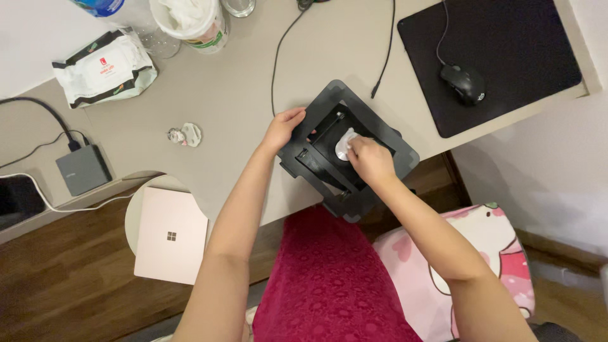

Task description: The person wipes the exterior of a pink laptop with a wipe, then cleans the surfaces of a black laptop stand, and finishes by wiping a computer mouse.

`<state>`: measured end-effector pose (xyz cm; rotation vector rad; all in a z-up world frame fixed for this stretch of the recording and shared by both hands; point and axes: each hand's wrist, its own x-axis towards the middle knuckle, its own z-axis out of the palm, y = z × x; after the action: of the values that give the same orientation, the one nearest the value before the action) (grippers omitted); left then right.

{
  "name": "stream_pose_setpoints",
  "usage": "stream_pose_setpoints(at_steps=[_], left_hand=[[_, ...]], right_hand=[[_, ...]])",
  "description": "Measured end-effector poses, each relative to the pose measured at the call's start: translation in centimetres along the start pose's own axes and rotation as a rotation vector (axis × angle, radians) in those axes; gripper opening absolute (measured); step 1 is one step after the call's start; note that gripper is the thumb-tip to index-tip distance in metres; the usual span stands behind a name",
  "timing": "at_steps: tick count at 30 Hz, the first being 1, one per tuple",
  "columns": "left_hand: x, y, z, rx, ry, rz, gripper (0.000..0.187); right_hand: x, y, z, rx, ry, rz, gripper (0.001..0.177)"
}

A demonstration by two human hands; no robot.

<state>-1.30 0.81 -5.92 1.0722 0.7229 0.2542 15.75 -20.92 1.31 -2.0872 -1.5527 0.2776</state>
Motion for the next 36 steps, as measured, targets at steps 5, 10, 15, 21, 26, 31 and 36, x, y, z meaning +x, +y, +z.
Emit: stream_pose_setpoints(at_steps=[5, 10, 15, 21, 26, 31, 36], left_hand=[[0.3, -0.4, -0.2, 0.026, -0.008, 0.012, 0.035], [0.6, -0.6, -0.4, -0.003, -0.041, 0.018, 0.034], [0.5, -0.8, -0.3, -0.073, -0.052, 0.029, 0.032], [0.3, -0.4, 0.0, -0.061, -0.037, 0.023, 0.033], [0.3, -0.7, -0.4, -0.036, -0.041, 0.018, 0.033], [0.8, -1.5, -0.6, 0.008, -0.025, 0.097, 0.033], [0.8, -1.5, -0.6, 0.053, -0.028, 0.109, 0.034]], right_hand=[[1.6, -0.1, 2.6, -0.068, -0.031, -0.032, 0.011], [2.0, -1.3, 3.1, -0.065, 0.091, -0.252, 0.017], [2.5, -0.8, 3.7, -0.139, 0.083, -0.263, 0.017], [2.4, -1.0, 2.1, 0.087, -0.032, -0.194, 0.023], [2.4, -1.5, 2.0, 0.14, -0.099, -0.255, 0.02], [2.5, -1.4, 1.9, 0.232, -0.223, -0.315, 0.017], [2.2, 0.2, 0.2, 0.16, -0.295, -0.401, 0.018]])
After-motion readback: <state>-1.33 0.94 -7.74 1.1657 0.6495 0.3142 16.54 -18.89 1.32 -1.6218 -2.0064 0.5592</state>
